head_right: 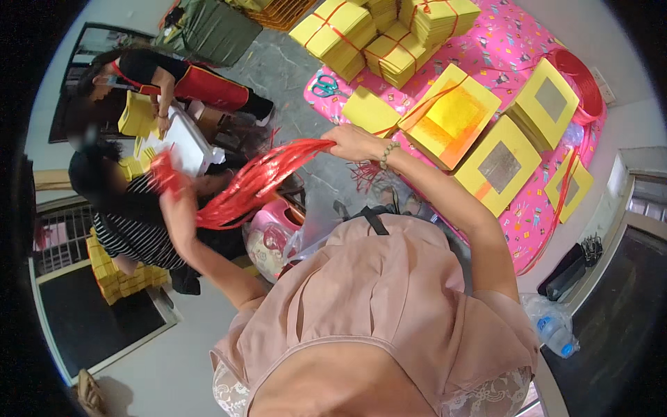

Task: The recorder bundles stacks of yellow paper boxes using red plastic ribbons.

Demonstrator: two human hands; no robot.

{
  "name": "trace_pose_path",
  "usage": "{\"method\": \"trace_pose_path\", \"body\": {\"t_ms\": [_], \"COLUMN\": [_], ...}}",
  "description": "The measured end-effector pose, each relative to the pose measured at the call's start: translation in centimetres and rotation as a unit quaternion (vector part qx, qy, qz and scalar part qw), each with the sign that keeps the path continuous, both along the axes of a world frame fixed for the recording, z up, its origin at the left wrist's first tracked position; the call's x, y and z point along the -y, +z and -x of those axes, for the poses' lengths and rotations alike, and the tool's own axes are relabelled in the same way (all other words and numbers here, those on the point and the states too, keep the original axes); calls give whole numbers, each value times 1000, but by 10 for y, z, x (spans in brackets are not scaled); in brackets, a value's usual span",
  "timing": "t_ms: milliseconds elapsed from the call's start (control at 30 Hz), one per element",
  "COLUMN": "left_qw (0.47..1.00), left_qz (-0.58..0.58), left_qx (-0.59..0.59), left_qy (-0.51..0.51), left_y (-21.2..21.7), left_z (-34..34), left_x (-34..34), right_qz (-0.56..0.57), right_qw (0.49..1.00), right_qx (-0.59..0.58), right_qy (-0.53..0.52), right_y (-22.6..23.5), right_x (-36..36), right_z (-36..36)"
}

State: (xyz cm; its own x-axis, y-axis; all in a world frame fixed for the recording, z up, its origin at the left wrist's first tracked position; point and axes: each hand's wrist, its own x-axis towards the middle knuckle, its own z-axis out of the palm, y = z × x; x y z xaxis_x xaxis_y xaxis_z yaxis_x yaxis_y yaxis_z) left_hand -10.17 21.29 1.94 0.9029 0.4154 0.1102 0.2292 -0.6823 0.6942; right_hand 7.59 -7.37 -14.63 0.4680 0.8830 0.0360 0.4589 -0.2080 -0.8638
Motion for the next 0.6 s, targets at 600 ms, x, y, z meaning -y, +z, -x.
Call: {"method": "trace_pose_path", "body": {"t_ms": [600], "left_qw": [571], "left_qz": [607], "left_qx": [-477], "left_qy": [-279], "left_y": [-145], "left_z": [-59], "left_x": [131], "right_qz": [24], "right_qw": [959], "right_qx": [274], "right_qy": [71], "right_y": [25], "right_x": [-53], "right_z": [148]}}
